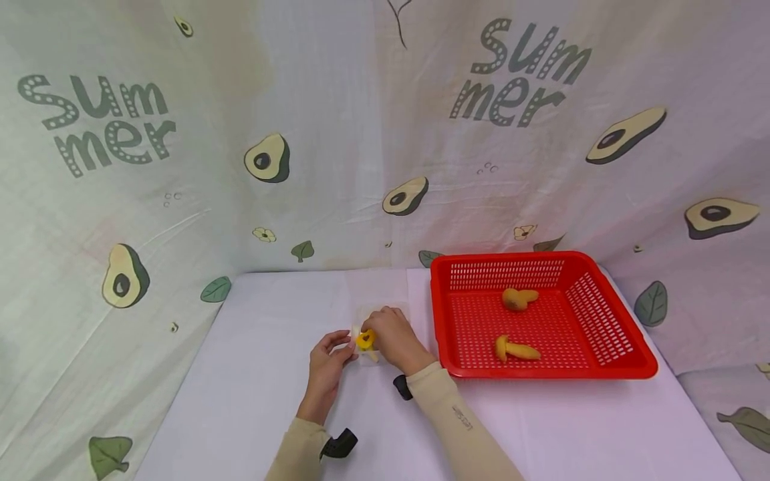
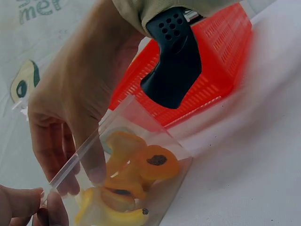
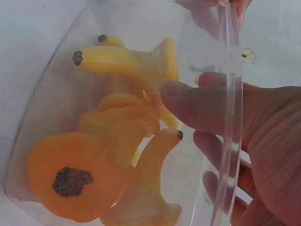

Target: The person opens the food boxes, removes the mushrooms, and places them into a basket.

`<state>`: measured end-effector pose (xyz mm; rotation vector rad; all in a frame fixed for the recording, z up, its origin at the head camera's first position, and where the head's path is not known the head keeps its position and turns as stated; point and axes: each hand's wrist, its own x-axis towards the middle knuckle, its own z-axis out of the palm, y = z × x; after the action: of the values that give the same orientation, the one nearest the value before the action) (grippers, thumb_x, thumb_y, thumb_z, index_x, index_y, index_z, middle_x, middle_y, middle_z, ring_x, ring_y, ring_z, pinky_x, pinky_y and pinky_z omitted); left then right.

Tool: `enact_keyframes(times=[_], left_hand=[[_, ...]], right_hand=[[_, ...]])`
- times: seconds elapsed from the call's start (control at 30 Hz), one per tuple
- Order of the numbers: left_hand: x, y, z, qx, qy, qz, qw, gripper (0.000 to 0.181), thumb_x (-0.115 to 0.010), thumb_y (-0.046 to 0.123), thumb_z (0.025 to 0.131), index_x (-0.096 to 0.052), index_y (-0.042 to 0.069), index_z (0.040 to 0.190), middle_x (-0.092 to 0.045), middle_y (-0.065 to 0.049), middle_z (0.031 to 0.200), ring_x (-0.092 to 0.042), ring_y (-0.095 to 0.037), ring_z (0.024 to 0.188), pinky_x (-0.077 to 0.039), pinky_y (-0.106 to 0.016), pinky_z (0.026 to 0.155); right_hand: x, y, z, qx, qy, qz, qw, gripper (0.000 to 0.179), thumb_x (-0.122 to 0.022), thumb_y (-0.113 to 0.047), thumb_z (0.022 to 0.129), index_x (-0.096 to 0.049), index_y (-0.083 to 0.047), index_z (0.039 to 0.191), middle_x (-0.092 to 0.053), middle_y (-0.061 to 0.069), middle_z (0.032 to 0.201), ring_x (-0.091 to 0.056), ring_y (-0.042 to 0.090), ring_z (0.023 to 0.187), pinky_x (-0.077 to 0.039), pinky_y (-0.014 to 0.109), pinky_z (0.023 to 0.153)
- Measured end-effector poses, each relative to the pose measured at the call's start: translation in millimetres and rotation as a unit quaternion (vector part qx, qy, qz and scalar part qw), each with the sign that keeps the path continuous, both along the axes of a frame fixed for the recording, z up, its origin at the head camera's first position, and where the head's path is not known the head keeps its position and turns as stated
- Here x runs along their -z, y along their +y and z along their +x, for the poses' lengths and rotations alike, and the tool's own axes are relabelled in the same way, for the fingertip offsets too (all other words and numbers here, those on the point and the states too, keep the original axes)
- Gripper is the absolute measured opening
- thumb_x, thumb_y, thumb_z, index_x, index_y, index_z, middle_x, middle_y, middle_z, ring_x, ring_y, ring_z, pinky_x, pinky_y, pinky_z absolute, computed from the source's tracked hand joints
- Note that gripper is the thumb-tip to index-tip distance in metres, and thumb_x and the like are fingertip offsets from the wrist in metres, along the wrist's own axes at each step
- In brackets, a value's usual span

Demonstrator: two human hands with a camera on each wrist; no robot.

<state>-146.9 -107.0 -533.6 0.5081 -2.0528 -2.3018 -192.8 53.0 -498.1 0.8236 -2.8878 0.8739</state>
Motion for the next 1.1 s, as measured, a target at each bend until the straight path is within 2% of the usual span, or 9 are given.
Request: enact_keyframes(times=[0.17,0.47,0.67,0.8,0.97,1.1], left_hand=[[1.3,-1.1,2.5,-0.002,-0.001,-0.002,1.0000,0.031,-0.071,-0.003,0.098,-0.064,-0.007,0.128,-0.064,-0.019,0.118,-0.067,-0.019,0.086,-0.064,-0.022,0.076],[5.0,-1.4,7.8,0.001,0.008,-0.004,1.0000,0.031,-0.072,-0.003,0.097,-0.063,-0.009,0.127,-0.064,-0.019,0.116,-0.067,-0.018,0.084,-0.064,-0.022,0.075],[5.0,-0.8,7.1,-0.001,0.015,0.005,0.9999,0.032,-0.071,-0.005,0.096,-0.063,-0.010,0.127,-0.064,-0.019,0.114,-0.066,-0.017,0.082,-0.063,-0.021,0.073],[4.5,-0.9,5.5,-0.001,0.017,0.006,0.9998,0.033,-0.071,-0.006,0.096,-0.063,-0.011,0.128,-0.064,-0.017,0.114,-0.066,-0.016,0.081,-0.063,-0.022,0.072],[4.5,-0.9,2.9,-0.002,0.020,0.008,0.9998,0.034,-0.071,-0.007,0.095,-0.063,-0.012,0.128,-0.065,-0.016,0.113,-0.066,-0.015,0.080,-0.063,-0.022,0.070],[3.7,0.1,2.2,-0.002,0.017,0.006,0.9998,0.034,-0.071,-0.006,0.095,-0.063,-0.011,0.128,-0.064,-0.019,0.116,-0.067,-0.017,0.081,-0.063,-0.023,0.072]], right_hand=[[2.3,-3,-2.4,-0.008,-0.003,0.006,0.9999,0.027,-0.092,-0.004,0.079,-0.084,-0.008,0.105,-0.076,0.006,0.101,-0.062,0.027,0.100,-0.057,0.046,0.096],[3.5,-6,-3.7,-0.020,-0.029,0.021,0.9991,0.027,-0.091,-0.005,0.081,-0.084,-0.008,0.107,-0.073,0.006,0.102,-0.060,0.025,0.099,-0.059,0.041,0.095],[3.1,-8,-8.1,-0.041,-0.006,0.059,0.9974,0.024,-0.091,-0.007,0.081,-0.085,-0.009,0.105,-0.075,0.005,0.100,-0.060,0.023,0.096,-0.058,0.038,0.091],[3.2,-9,-11.2,-0.037,0.007,0.072,0.9967,0.018,-0.091,-0.008,0.082,-0.085,-0.010,0.099,-0.076,0.004,0.097,-0.060,0.023,0.096,-0.057,0.038,0.091],[3.9,-6,-9.2,-0.018,0.029,0.052,0.9981,0.013,-0.089,-0.008,0.084,-0.086,-0.011,0.096,-0.075,0.003,0.096,-0.061,0.025,0.099,-0.056,0.042,0.093],[4.5,-1,-5.2,0.000,0.072,0.016,0.9973,0.013,-0.086,-0.003,0.085,-0.085,-0.012,0.094,-0.076,0.001,0.093,-0.061,0.024,0.099,-0.054,0.044,0.095]])
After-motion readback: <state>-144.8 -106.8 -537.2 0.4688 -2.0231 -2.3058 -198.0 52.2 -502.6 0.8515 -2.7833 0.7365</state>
